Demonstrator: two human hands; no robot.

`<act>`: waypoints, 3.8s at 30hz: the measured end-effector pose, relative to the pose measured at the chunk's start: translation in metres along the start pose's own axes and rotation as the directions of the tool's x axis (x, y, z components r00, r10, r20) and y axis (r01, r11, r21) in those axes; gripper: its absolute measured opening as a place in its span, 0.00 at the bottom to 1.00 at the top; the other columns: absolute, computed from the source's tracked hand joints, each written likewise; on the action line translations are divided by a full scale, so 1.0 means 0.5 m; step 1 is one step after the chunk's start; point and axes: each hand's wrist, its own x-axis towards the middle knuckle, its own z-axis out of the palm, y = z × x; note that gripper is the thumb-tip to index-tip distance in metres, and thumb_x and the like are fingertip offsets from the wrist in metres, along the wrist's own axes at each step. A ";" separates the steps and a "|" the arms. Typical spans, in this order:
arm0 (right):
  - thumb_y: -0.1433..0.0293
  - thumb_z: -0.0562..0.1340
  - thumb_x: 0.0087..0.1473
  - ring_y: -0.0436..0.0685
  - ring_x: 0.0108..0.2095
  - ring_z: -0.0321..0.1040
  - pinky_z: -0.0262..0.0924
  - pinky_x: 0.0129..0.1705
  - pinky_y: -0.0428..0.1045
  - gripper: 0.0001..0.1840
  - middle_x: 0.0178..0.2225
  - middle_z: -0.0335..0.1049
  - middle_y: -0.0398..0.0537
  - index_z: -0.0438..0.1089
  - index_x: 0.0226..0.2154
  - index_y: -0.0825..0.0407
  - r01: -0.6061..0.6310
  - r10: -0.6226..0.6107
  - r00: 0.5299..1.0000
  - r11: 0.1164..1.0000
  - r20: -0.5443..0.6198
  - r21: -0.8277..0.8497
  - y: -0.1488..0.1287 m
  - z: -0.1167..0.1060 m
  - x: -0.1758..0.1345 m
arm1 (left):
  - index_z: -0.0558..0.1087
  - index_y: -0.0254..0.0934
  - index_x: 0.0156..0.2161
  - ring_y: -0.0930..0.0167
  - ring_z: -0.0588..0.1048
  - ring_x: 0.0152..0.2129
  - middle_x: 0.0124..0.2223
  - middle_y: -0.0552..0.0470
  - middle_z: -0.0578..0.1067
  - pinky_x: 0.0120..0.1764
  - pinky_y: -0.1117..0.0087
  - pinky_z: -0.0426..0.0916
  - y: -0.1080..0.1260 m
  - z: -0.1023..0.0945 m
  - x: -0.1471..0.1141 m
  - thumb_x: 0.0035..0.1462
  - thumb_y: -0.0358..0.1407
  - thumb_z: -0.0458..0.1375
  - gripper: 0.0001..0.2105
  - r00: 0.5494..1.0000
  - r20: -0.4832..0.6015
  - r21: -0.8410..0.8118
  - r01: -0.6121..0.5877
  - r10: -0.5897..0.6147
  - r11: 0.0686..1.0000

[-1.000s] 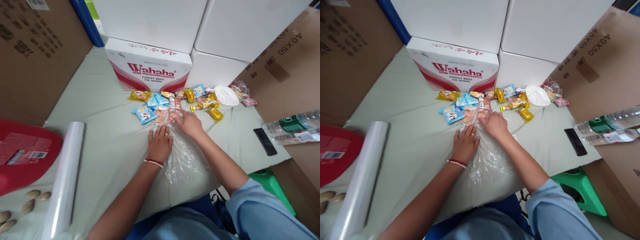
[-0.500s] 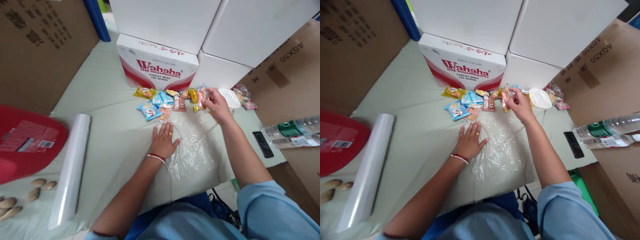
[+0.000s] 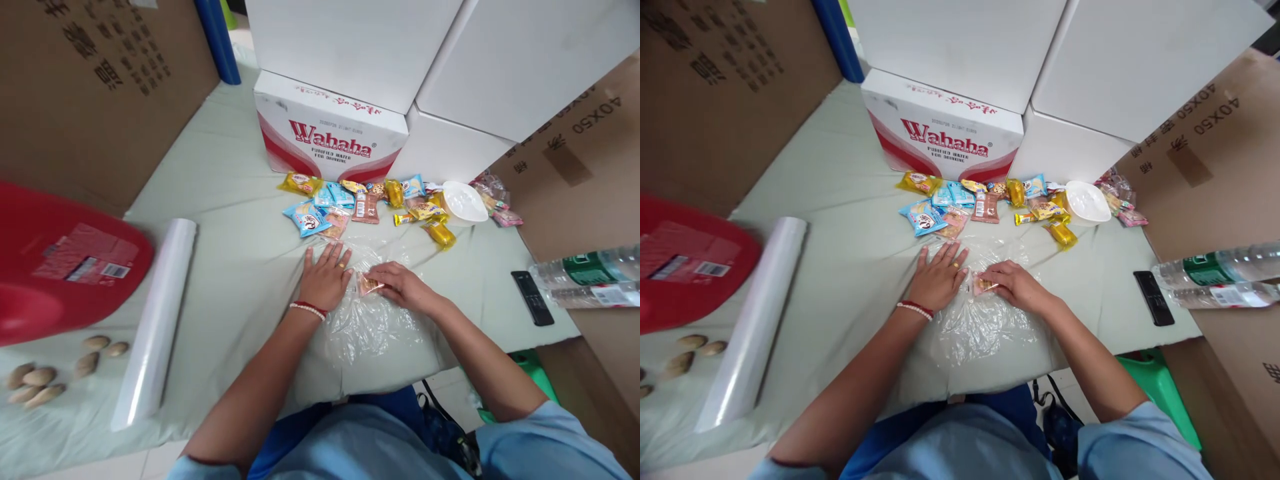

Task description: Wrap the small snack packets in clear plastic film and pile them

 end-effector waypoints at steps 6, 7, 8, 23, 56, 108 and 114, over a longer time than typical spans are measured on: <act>0.62 0.62 0.67 0.64 0.58 0.70 0.65 0.60 0.62 0.21 0.57 0.74 0.58 0.74 0.59 0.48 -0.061 0.061 0.998 0.998 -0.018 -0.018 -0.016 -0.053 0.063 | 0.62 0.45 0.72 0.57 0.54 0.73 0.75 0.46 0.57 0.72 0.35 0.34 0.003 0.004 -0.001 0.74 0.44 0.43 0.25 1.000 -0.012 -0.007 0.010 -0.010 1.000; 0.64 0.61 0.67 0.64 0.58 0.70 0.64 0.62 0.62 0.20 0.56 0.75 0.58 0.75 0.58 0.49 -0.076 0.074 0.996 0.996 -0.046 -0.050 -0.012 -0.063 0.095 | 0.62 0.45 0.72 0.57 0.54 0.73 0.75 0.46 0.57 0.72 0.34 0.34 0.003 0.003 -0.001 0.74 0.44 0.43 0.25 1.000 -0.007 -0.003 0.010 -0.010 1.000; 0.67 0.59 0.67 0.65 0.59 0.69 0.63 0.63 0.62 0.20 0.57 0.74 0.57 0.75 0.58 0.50 -0.085 0.080 0.995 0.992 -0.054 -0.095 -0.006 -0.070 0.132 | 0.62 0.45 0.72 0.57 0.54 0.73 0.75 0.45 0.57 0.72 0.34 0.34 0.003 0.003 -0.001 0.74 0.44 0.43 0.26 1.000 -0.001 0.001 0.011 -0.011 1.000; 0.69 0.67 0.53 0.73 0.55 0.61 0.55 0.57 0.64 0.20 0.49 0.73 0.63 0.76 0.49 0.59 0.053 0.056 0.978 0.867 0.203 -0.496 0.090 -0.125 0.371 | 0.61 0.45 0.72 0.57 0.53 0.73 0.76 0.46 0.55 0.72 0.34 0.34 0.003 -0.001 0.000 0.73 0.48 0.44 0.27 1.000 0.004 0.012 0.008 -0.008 1.000; 0.66 0.70 0.58 0.66 0.50 0.66 0.62 0.55 0.58 0.32 0.49 0.69 0.58 0.72 0.64 0.51 -0.291 0.294 0.955 0.954 0.038 -0.076 -0.027 -0.007 0.004 | 0.63 0.42 0.70 0.57 0.54 0.73 0.76 0.44 0.54 0.70 0.33 0.45 0.007 -0.023 0.016 0.71 0.41 0.48 0.25 0.995 0.074 0.054 0.060 -0.064 0.997; 0.63 0.71 0.55 0.64 0.47 0.71 0.60 0.49 0.51 0.22 0.45 0.79 0.56 0.77 0.50 0.55 -0.376 0.401 0.910 0.904 0.101 -0.203 0.101 -0.077 0.192 | 0.74 0.41 0.61 0.58 0.72 0.59 0.64 0.45 0.75 0.55 0.52 0.68 0.162 -0.026 -0.062 0.68 0.29 0.49 0.21 0.978 -0.019 0.079 -0.205 0.208 0.975; 0.68 0.66 0.56 0.52 0.33 0.65 0.53 0.38 0.46 0.07 0.31 0.73 0.43 0.78 0.34 0.54 -0.244 0.228 0.955 0.967 0.188 0.067 0.091 -0.132 0.194 | 0.75 0.40 0.60 0.58 0.71 0.57 0.64 0.47 0.75 0.52 0.53 0.67 0.146 -0.023 -0.045 0.70 0.30 0.50 0.19 0.981 0.037 0.106 -0.191 0.188 0.976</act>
